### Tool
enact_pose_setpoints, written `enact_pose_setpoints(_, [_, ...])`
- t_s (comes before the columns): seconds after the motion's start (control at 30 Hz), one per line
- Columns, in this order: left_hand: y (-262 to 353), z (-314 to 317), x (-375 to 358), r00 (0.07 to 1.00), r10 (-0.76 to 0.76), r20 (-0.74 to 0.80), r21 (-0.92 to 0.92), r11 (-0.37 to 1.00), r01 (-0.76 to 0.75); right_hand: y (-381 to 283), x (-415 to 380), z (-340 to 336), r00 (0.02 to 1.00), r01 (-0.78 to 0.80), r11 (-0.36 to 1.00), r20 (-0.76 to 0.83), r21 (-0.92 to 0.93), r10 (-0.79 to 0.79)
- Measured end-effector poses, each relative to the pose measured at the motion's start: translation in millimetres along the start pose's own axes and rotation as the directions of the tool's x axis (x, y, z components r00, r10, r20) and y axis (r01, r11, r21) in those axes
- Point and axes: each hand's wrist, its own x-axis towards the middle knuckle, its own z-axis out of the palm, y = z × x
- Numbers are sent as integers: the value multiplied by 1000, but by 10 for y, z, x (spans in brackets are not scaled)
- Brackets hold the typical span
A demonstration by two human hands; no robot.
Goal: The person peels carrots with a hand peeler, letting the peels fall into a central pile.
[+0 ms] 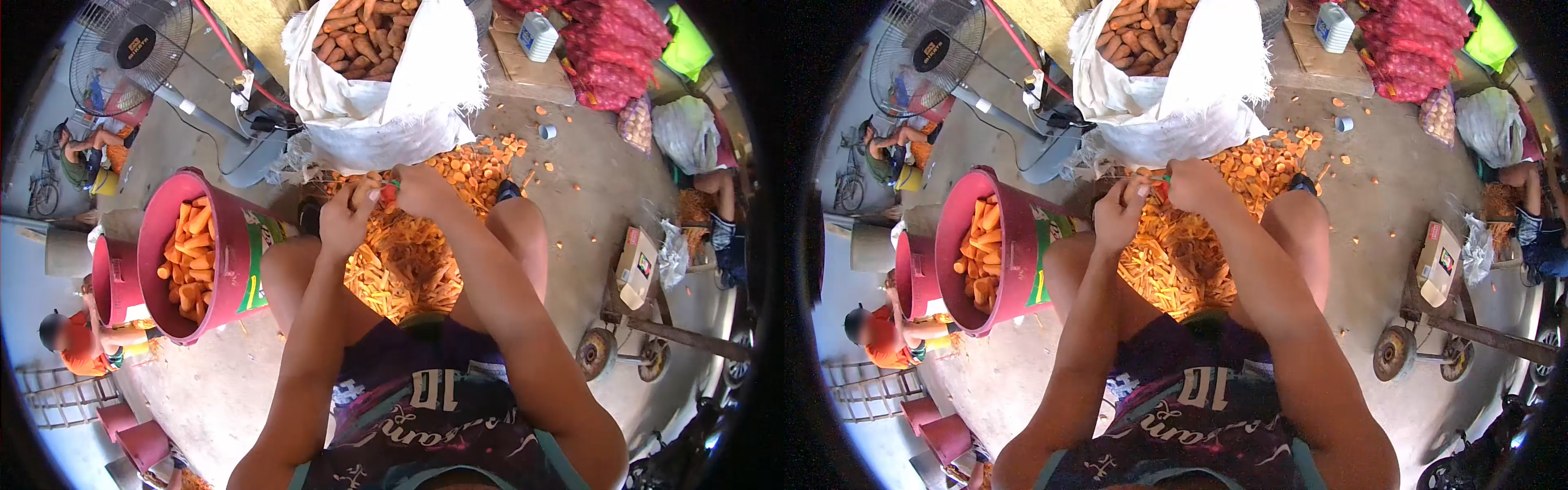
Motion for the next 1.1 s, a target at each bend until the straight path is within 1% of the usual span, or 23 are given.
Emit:
enact_pose_setpoints(0.03, [-19, 6, 12, 1000, 8, 0, -33, 999, -8, 22, 21, 39, 1000, -2, 1000, -4, -6, 2])
enact_pose_setpoints(0.07, [-18, 22, 2, 996, 59, -64, -25, 998, -61, 5, 36, 44, 1000, -2, 999, 13, -32, 3])
enact_pose_setpoints(0.1, [-34, 20, -1, 996, 55, -67, -31, 998, -57, 9, 34, 52, 999, -3, 998, 37, -58, 5])
enact_pose_setpoints(0.13, [-57, 5, -14, 1000, 10, -13, -65, 998, -11, 40, 9, 53, 999, -2, 998, 43, -60, 5])
enact_pose_setpoints(0.17, [-73, -13, -21, 999, -29, 45, -95, 995, 33, 20, -32, -14, 996, -42, 992, 73, -122, 51])
enact_pose_setpoints(0.2, [-119, 33, -47, 997, -27, 75, -504, 861, 61, 13, -60, -66, 990, -80, 980, 97, -184, 99])
enact_pose_setpoints(0.23, [-147, 31, -80, 996, -25, 81, -499, 865, 62, 161, -80, -64, 990, -84, 981, 95, -176, 101])
enact_pose_setpoints(0.3, [139, -187, -52, 956, 295, 0, -730, 653, -201, 511, -69, -13, 936, -176, 959, 263, -223, 233])
enact_pose_setpoints(0.33, [142, -241, 0, 977, 207, 43, -760, 642, -103, 542, -55, 51, 934, -176, 961, 273, -213, 232])
enact_pose_setpoints(0.37, [124, -243, 20, 980, 195, 37, -759, 644, -99, 497, -63, 6, 968, -137, 987, 199, -87, 152])
enact_pose_setpoints(0.4, [102, -231, 60, 998, -29, 61, -764, 641, 65, 397, -78, -122, 991, -80, 996, 111, 31, 76])
enact_pose_setpoints(0.43, [80, -224, 103, 964, -250, 87, -769, 599, 224, 316, -123, -264, 991, -67, 997, 119, 21, 64])
enact_pose_setpoints(0.47, [-111, -170, 153, 950, -296, 97, -769, 583, 260, 184, -217, -479, 966, -163, 968, 231, 192, 117])
enact_pose_setpoints(0.5, [-88, -170, 167, 948, -304, 94, -772, 579, 262, 133, -286, -571, 924, -279, 896, 350, 346, 152])
enact_pose_setpoints(0.53, [-76, -168, 131, 926, -334, 177, -799, 501, 333, 198, -304, -532, 918, -289, 893, 364, 345, 156])
enact_pose_setpoints(0.57, [-88, -151, 106, 898, -354, 262, -815, 418, 402, 250, -311, -525, 966, -97, 928, 257, 360, 2])
enact_pose_setpoints(0.6, [-133, -94, 125, 909, -320, 266, -822, 418, 387, 291, -311, -519, 977, 103, 931, 139, 350, -160])
enact_pose_setpoints(0.73, [-159, 116, 95, 882, -335, 331, -831, 339, 440, 165, -305, -418, 983, 82, 917, 122, 391, -140])
enact_pose_setpoints(0.83, [-225, 180, 32, 853, -284, 437, -850, 178, 495, 61, -317, -278, 984, 67, 923, 127, 378, -123])
enact_pose_setpoints(0.9, [-323, 222, 8, 843, -314, 437, -857, 140, 496, 54, -274, -158, 984, 91, 912, 105, 400, -144])
enact_pose_setpoints(0.97, [-393, 236, -10, 810, -205, 549, -829, -17, 558, 55, -249, -113, 984, 115, 902, 73, 417, -160])
enact_pose_setpoints(1.03, [-359, 217, -35, 807, -216, 549, -828, -9, 560, 51, -245, -128, 982, 117, 895, 87, 431, -170])
enact_pose_setpoints(1.1, [-305, 201, -27, 805, -223, 550, -818, 50, 573, 91, -214, -128, 979, 117, 889, 96, 443, -177])
